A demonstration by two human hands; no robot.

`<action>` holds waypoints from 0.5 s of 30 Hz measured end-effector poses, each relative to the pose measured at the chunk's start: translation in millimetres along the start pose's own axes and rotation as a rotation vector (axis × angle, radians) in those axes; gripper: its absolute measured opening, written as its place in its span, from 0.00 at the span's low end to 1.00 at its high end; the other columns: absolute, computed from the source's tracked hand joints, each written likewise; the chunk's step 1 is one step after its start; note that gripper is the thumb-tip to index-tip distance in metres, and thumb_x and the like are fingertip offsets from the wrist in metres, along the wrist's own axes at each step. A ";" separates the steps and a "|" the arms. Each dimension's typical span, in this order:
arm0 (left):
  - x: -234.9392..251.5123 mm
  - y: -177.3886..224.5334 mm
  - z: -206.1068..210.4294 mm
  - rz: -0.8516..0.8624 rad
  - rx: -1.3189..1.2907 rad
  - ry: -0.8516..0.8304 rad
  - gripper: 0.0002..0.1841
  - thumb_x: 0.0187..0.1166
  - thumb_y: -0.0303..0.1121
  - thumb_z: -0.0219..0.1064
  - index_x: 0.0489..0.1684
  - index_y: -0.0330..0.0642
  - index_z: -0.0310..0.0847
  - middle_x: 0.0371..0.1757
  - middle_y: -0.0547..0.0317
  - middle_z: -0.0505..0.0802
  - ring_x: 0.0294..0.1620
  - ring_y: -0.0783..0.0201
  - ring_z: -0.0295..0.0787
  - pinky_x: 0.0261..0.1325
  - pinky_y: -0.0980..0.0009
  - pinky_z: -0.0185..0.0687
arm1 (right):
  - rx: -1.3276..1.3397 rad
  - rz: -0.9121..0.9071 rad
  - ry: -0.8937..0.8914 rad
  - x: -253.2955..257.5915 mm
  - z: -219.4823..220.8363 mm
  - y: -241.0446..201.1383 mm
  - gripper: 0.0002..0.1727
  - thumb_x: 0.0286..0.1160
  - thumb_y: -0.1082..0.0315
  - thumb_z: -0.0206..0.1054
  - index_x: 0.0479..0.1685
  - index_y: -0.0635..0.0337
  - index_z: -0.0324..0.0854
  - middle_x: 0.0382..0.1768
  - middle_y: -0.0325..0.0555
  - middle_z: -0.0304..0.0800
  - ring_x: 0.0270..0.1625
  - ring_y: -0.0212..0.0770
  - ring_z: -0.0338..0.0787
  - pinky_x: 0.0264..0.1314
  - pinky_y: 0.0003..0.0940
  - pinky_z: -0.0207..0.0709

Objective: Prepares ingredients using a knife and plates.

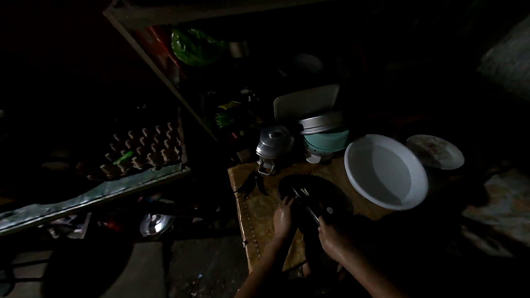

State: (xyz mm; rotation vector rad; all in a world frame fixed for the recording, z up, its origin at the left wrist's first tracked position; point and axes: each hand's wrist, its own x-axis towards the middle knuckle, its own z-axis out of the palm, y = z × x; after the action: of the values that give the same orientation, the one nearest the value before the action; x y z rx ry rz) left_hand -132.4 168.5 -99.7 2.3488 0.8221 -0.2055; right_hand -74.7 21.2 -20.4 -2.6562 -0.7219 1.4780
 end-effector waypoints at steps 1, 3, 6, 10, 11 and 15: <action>0.6 -0.5 1.0 0.004 -0.003 0.007 0.16 0.84 0.33 0.61 0.65 0.47 0.88 0.69 0.54 0.88 0.68 0.53 0.86 0.70 0.54 0.81 | -0.011 0.008 -0.007 0.9 1.1 -0.5 0.25 0.96 0.56 0.43 0.85 0.55 0.61 0.60 0.63 0.88 0.65 0.63 0.89 0.66 0.59 0.81; 0.6 -1.9 1.4 0.012 -0.016 0.014 0.15 0.85 0.33 0.61 0.63 0.47 0.89 0.68 0.54 0.89 0.68 0.53 0.86 0.70 0.54 0.81 | -0.030 0.010 -0.005 5.6 5.5 -0.9 0.25 0.96 0.57 0.43 0.86 0.55 0.60 0.61 0.63 0.88 0.66 0.63 0.89 0.66 0.60 0.80; -0.3 -2.4 0.7 -0.010 -0.030 -0.003 0.14 0.87 0.34 0.59 0.61 0.47 0.89 0.66 0.56 0.90 0.66 0.54 0.87 0.69 0.53 0.81 | -0.028 -0.001 0.025 15.8 14.5 -3.5 0.27 0.94 0.61 0.43 0.89 0.54 0.57 0.64 0.63 0.86 0.67 0.63 0.88 0.68 0.61 0.80; 2.3 -4.2 0.6 -0.016 -0.046 0.007 0.14 0.86 0.33 0.60 0.61 0.48 0.90 0.67 0.56 0.90 0.66 0.54 0.87 0.70 0.54 0.81 | 0.017 -0.024 0.065 23.0 7.2 -5.9 0.26 0.93 0.59 0.45 0.87 0.56 0.61 0.68 0.63 0.84 0.70 0.63 0.85 0.71 0.61 0.78; 2.9 -3.5 1.0 -0.015 -0.045 0.009 0.14 0.87 0.34 0.59 0.61 0.48 0.90 0.67 0.56 0.90 0.66 0.54 0.87 0.70 0.54 0.81 | 0.034 -0.031 0.052 22.5 3.6 -3.9 0.27 0.94 0.58 0.44 0.88 0.56 0.59 0.68 0.64 0.84 0.71 0.63 0.85 0.72 0.60 0.77; 3.6 -3.4 2.1 -0.008 -0.039 0.018 0.14 0.86 0.35 0.60 0.60 0.48 0.90 0.66 0.57 0.90 0.66 0.54 0.87 0.68 0.53 0.82 | 0.042 -0.032 0.012 10.1 -3.5 -1.0 0.27 0.96 0.56 0.42 0.88 0.55 0.58 0.67 0.63 0.85 0.70 0.62 0.86 0.71 0.60 0.78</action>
State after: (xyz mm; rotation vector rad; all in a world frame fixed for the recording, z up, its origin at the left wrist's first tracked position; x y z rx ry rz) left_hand -131.4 171.1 -104.3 2.3142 0.8370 -0.1703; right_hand -67.7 26.8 -26.3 -2.6081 -0.7207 1.4515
